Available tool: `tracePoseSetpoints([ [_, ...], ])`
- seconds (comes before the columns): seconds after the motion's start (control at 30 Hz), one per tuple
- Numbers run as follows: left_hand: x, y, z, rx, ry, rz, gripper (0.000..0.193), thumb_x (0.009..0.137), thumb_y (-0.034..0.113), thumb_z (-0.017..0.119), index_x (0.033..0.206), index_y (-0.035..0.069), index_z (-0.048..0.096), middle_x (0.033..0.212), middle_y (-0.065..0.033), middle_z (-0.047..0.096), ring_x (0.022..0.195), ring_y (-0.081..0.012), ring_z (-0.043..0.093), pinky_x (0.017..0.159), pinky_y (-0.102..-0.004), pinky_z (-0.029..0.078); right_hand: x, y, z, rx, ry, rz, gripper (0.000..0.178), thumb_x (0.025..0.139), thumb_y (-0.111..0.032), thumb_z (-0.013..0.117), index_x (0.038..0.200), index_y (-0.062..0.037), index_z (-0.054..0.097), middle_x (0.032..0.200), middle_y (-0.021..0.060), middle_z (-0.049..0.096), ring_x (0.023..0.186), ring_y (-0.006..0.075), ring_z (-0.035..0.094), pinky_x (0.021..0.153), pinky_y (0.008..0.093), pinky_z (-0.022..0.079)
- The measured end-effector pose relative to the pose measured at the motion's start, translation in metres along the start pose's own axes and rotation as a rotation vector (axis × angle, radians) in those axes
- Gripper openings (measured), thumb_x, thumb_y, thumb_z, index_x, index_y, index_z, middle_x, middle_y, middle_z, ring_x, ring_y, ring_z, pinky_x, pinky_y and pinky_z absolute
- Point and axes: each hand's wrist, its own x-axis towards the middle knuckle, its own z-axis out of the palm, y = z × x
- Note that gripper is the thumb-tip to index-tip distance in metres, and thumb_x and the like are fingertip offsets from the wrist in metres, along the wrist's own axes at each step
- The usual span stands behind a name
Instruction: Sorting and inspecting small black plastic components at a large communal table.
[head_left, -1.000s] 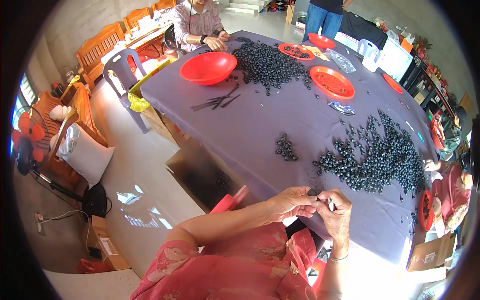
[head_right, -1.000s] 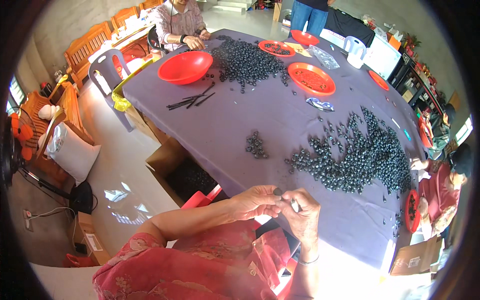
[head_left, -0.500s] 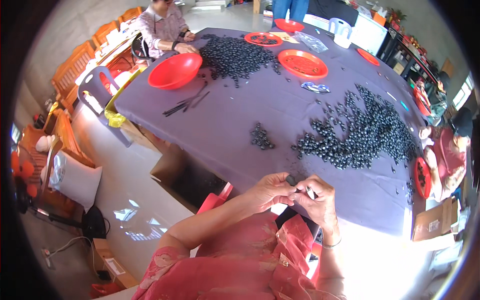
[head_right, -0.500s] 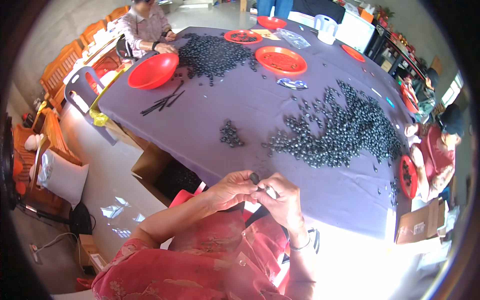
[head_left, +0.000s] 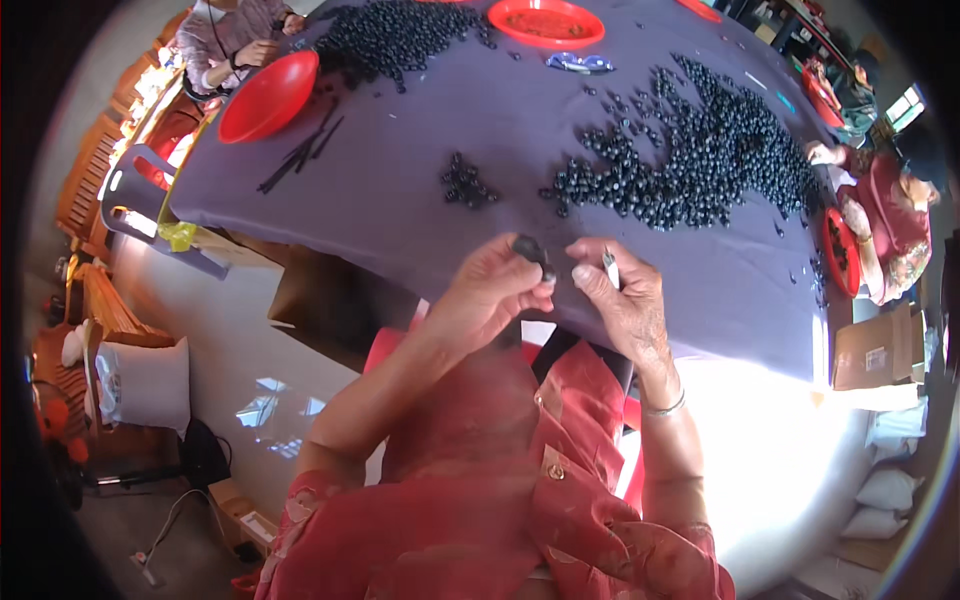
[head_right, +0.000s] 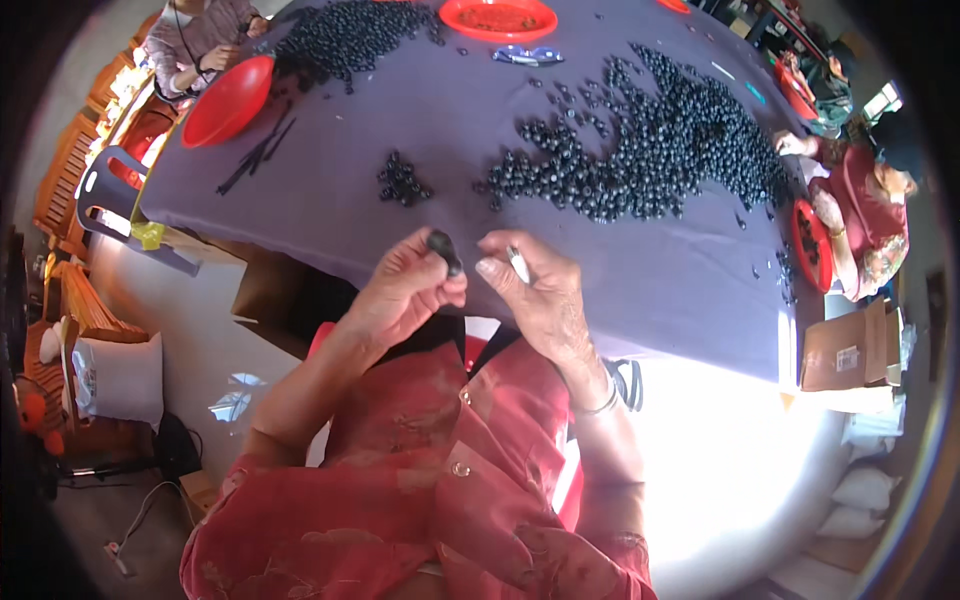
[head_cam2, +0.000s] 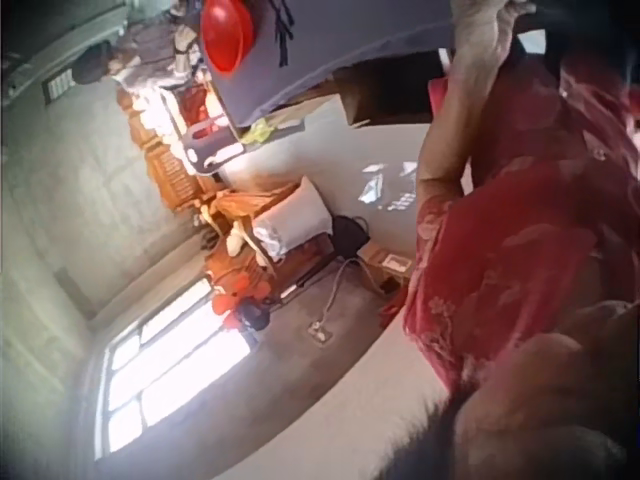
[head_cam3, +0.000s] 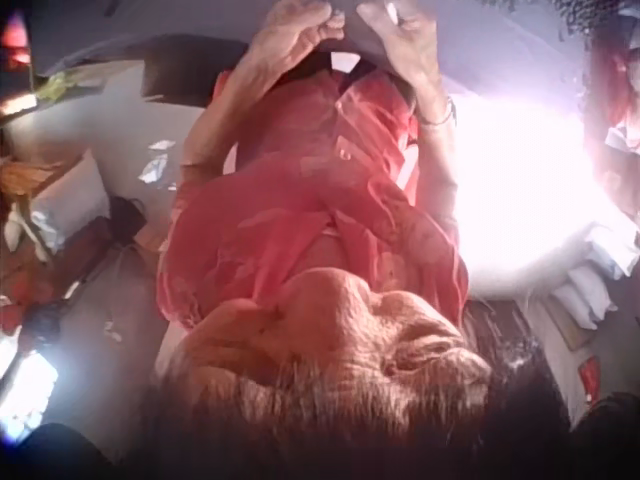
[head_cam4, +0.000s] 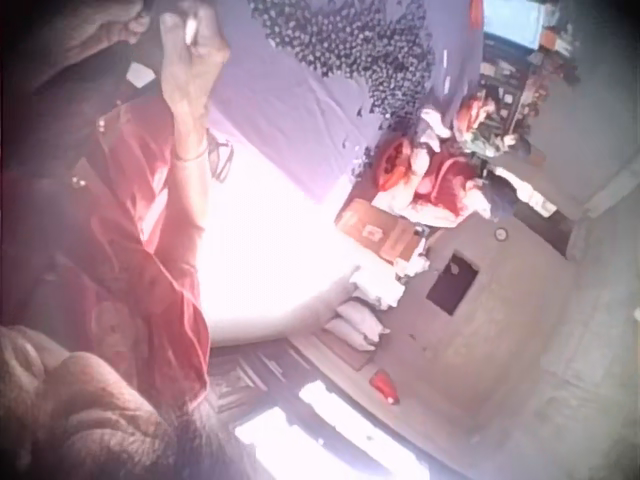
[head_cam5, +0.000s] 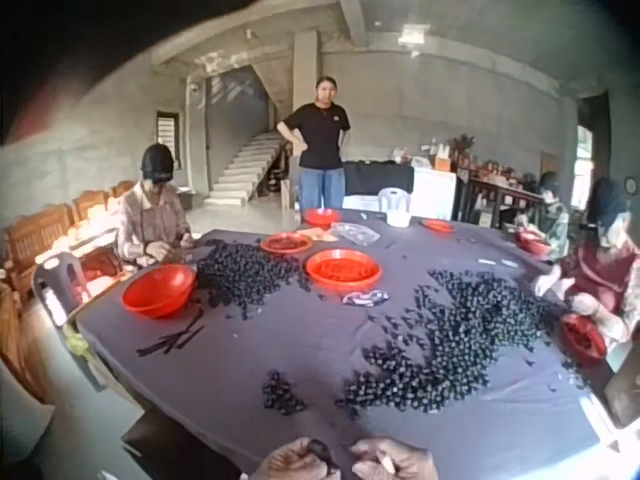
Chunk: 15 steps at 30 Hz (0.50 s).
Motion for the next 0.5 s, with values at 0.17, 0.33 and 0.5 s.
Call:
tracePoseSetpoints([
  [0.17,0.004,0.003,-0.003,0.023,-0.006,0.045,0.005,0.090,0.007,0.058,0.093,0.009,0.055,0.083,-0.0043,0.060,0.077,-0.0146,0.058,0.071,-0.0298,0.052,-0.003,0.011,-0.009,-0.147,-0.120,-0.247,0.026,0.087,-0.018,0.065,0.108,-0.0034,0.059,0.076,0.0039,0.055,0.065,0.0118,0.051,0.061,0.0240,0.043],
  [0.33,0.000,0.000,0.000,-0.057,-0.063,0.077,0.005,0.090,0.006,0.058,0.093,0.009,0.057,0.087,-0.0034,0.062,0.081,-0.0130,0.060,0.072,-0.0278,0.050,-0.011,-0.002,0.002,-0.375,-0.112,-0.343,0.023,0.083,-0.012,0.067,0.103,-0.0029,0.061,0.076,0.0101,0.058,0.061,0.0221,0.057,0.056,0.0300,0.047],
  [0.5,-0.002,-0.003,0.001,-0.045,-0.052,0.080,0.009,0.091,0.002,0.054,0.091,0.010,0.058,0.088,-0.0017,0.062,0.082,-0.0123,0.061,0.075,-0.0317,0.053,-0.014,-0.002,0.005,-0.510,-0.070,-0.406,0.022,0.079,-0.012,0.071,0.098,-0.0033,0.064,0.073,0.0082,0.058,0.059,0.0227,0.057,0.052,0.0309,0.046],
])
